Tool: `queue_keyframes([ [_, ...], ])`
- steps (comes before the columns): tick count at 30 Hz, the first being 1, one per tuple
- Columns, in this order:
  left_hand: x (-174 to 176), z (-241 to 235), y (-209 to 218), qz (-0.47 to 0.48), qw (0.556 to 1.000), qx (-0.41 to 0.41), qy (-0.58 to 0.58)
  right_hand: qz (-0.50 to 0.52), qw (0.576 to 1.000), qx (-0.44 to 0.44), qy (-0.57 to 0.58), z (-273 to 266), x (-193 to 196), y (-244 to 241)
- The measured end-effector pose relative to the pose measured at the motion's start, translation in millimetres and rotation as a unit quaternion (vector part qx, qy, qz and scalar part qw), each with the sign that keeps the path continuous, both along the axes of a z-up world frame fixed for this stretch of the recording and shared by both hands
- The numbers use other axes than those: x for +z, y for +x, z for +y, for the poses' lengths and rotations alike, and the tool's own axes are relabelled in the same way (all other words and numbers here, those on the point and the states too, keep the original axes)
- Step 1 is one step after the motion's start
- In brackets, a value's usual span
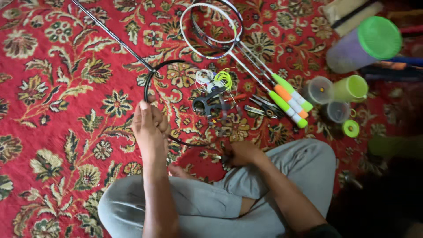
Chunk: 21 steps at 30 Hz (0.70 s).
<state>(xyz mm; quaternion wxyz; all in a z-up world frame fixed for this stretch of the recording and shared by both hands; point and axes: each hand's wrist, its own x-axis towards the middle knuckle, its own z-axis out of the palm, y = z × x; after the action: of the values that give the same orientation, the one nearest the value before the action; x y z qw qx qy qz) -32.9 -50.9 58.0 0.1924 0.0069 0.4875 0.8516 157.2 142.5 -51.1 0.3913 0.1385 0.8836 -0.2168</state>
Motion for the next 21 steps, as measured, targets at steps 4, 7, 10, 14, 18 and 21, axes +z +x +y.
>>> queue_keyframes([
  [4, 0, -2, -5, 0.019, 0.998, 0.015, -0.051, 0.071, 0.974, -0.205, -0.064, 26, 2, 0],
  [7, -11, -1, -5, 0.03, 0.998, 0.017, -0.062, 0.124, 0.963, -0.228, 0.069, 46, -31, 7],
  [10, -6, 5, 4, 0.018, 0.999, 0.007, -0.051, 0.291, 0.906, -0.29, 0.103, 45, -36, 12],
  [14, 1, 17, 21, 0.003, 1.0, -0.02, -0.023, 0.427, 0.838, -0.335, 0.053, 37, -38, 19],
  [18, 0, 25, 40, 0.049, 0.995, -0.087, -0.017, 0.433, 0.823, -0.365, 0.049, 34, -43, 18],
  [21, -30, 44, 48, -0.004, 0.998, -0.054, -0.017, 0.455, 0.806, -0.378, -0.008, 37, -18, 14],
])
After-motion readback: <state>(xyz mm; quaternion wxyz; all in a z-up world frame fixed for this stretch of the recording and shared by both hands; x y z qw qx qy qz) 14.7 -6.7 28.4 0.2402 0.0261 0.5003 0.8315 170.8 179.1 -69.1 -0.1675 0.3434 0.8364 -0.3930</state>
